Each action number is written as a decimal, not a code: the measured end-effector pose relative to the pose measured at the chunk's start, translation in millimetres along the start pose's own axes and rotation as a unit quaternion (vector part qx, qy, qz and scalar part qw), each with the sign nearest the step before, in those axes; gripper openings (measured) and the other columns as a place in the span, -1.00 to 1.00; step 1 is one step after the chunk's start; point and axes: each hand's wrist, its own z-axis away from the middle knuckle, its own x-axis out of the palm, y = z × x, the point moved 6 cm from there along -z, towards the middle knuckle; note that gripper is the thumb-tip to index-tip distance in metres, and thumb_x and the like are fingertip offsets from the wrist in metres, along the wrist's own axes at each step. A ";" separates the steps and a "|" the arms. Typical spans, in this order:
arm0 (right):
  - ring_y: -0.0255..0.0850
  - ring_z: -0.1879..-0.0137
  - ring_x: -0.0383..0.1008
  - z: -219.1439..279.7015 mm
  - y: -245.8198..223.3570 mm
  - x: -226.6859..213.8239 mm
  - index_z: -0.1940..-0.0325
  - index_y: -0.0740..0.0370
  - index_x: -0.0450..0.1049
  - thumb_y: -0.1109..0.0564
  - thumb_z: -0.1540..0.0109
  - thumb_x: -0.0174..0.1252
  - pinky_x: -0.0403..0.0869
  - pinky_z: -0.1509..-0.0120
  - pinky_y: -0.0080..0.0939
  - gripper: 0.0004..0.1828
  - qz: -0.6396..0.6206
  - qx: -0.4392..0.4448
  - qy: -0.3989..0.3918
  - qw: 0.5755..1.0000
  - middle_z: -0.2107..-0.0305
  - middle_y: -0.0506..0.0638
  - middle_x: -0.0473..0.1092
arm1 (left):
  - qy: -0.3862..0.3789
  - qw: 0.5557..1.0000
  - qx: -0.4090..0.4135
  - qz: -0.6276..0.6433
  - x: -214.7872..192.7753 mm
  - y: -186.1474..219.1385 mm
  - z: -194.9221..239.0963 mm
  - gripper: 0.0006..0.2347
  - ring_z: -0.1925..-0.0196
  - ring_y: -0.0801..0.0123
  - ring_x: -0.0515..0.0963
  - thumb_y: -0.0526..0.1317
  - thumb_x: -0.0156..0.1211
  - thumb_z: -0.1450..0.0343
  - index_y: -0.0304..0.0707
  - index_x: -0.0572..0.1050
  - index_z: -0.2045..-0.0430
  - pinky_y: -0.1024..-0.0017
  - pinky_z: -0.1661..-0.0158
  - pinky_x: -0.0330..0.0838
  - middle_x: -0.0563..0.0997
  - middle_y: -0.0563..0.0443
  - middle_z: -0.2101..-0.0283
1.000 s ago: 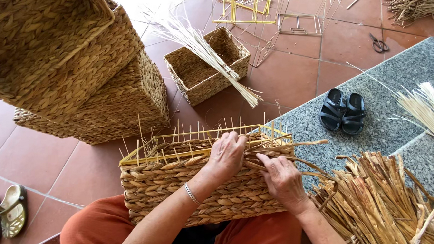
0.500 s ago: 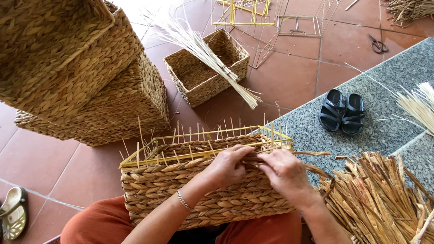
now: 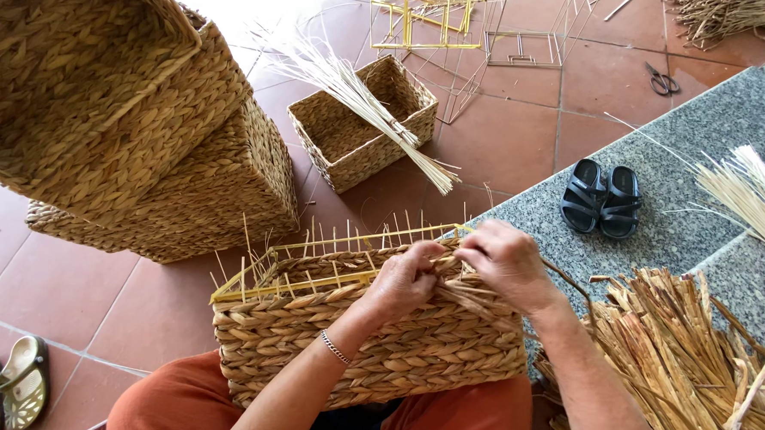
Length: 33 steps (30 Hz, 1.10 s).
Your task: The person weaves a rectangular basket by hand, interlacing dried palm leaves through a metal frame. They repeatedly pull and tuck the leaves to build up the basket walls.
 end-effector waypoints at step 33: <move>-0.14 0.34 0.54 34.2 -1.4 34.7 0.34 0.22 0.54 0.14 -0.22 0.26 0.52 0.20 -0.12 -0.89 -0.021 0.090 -0.046 0.995 0.44 -0.01 0.50 | 0.156 0.934 0.298 -0.120 5.4 23.4 34.3 -0.92 0.50 0.18 0.57 -0.42 0.15 -0.42 -0.36 0.36 0.38 0.31 0.53 0.47 0.58 -0.23 0.18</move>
